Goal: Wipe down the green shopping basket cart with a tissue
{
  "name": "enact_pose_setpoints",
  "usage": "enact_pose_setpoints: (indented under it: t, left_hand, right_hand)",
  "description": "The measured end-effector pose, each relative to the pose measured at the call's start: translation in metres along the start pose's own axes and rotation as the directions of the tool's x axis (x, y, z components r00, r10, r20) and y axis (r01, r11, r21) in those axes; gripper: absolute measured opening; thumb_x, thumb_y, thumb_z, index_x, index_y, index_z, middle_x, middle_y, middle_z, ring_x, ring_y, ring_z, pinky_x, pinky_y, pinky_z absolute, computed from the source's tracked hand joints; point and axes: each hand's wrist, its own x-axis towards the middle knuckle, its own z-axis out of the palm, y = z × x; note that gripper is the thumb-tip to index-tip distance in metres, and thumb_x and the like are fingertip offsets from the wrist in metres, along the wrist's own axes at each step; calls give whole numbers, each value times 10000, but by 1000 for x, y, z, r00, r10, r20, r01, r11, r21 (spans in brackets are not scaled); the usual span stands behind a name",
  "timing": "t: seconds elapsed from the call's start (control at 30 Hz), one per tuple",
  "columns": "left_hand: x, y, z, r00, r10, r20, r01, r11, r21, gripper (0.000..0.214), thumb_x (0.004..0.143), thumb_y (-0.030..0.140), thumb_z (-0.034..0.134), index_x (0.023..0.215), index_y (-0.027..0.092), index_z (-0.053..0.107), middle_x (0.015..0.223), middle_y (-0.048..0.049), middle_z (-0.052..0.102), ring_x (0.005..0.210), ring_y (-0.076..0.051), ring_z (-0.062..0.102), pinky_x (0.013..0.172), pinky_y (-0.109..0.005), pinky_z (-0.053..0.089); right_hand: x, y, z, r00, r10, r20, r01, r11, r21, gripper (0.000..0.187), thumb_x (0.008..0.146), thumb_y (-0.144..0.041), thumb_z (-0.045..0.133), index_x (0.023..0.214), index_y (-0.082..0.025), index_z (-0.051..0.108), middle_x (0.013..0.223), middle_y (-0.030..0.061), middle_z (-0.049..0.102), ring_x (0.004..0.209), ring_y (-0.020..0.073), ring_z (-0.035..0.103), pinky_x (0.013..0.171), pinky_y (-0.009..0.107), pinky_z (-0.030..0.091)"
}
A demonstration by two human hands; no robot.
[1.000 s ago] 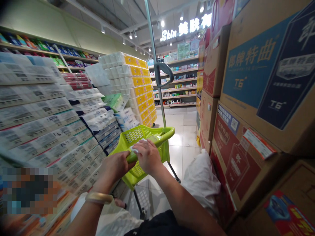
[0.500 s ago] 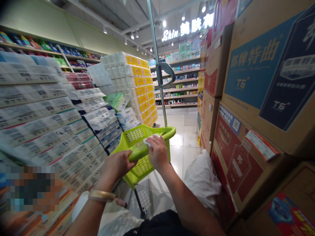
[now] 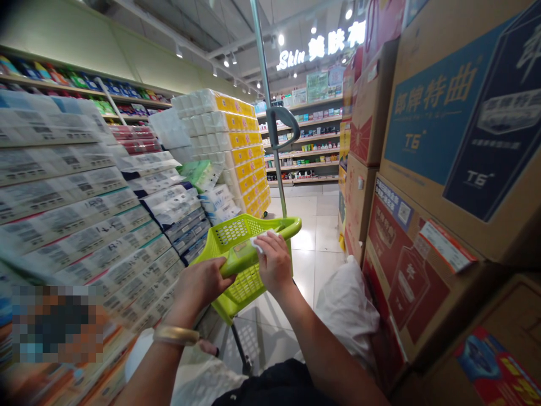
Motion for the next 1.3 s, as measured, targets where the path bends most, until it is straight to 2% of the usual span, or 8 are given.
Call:
enact_pose_setpoints:
  t: [0.1,0.23,0.3,0.5,0.73,0.93,1.13,1.3]
  left_hand:
    - [0,0,1,1000,15,-13,-15,1000,7,277,815,454,535,940,245,667,934,-85,756,919,-283,706,759,-350,495]
    - [-1,0,0,1000,12,-19,-12,1000,-10,297,828,465,515,949,240,667,968,-95,752,937,-288,702,771,-357,495]
    - [-1,1,-1,1000,3,-12,-3,1000,-15,292,822,463,524,949,242,666,979,-90,752,945,-284,699,780,-351,493]
    - [0,1,-1,1000,-15,2,15,1000,11,279,810,473,528,908,251,665,939,-79,755,913,-278,704,750,-341,494]
    - [-1,0,-1,1000,5,-17,-5,1000,-5,322,829,495,497,928,241,668,944,-97,753,913,-289,704,749,-355,499]
    - [-2,0,-1,1000,-4,-12,4,1000,7,298,812,477,505,906,247,670,915,-87,752,906,-280,703,750,-349,501]
    - [-1,-1,0,1000,16,-17,-16,1000,2,313,827,475,491,913,233,669,933,-96,752,895,-288,707,732,-356,499]
    - [-1,0,-2,1000,4,-1,-4,1000,-3,291,816,457,512,917,233,669,914,-99,751,903,-292,706,742,-361,498]
  right_hand:
    - [-2,-1,-1,1000,7,-9,-7,1000,-15,291,926,-175,483,1098,-240,709,1160,55,709,1241,244,549,1134,502,339]
    - [-11,-15,1,982,-128,141,122,991,51,297,929,-180,499,1131,-280,693,1186,21,702,1277,211,528,1153,458,331]
    - [-10,-13,-1,978,-140,155,132,989,64,296,933,-183,496,1131,-283,692,1185,20,703,1268,204,538,1149,451,338]
    - [-1,4,-6,997,54,-50,-55,998,-36,303,942,-194,460,1116,-244,702,1172,61,708,1245,253,550,1134,523,330]
    - [-15,-16,0,963,-187,196,179,982,58,345,933,-161,463,1192,-273,661,1223,12,689,1307,202,511,1166,441,312]
    - [-7,5,-4,999,-22,-36,21,999,-36,337,943,-163,437,1166,-213,684,1222,80,689,1302,254,515,1139,516,333]
    - [-16,-4,-2,958,-234,167,227,972,60,353,938,-143,472,1214,-263,657,1251,22,679,1331,200,492,1156,437,332]
    - [-12,10,-4,990,-142,2,142,989,-34,346,944,-144,459,1199,-246,668,1222,51,693,1290,225,533,1133,479,352]
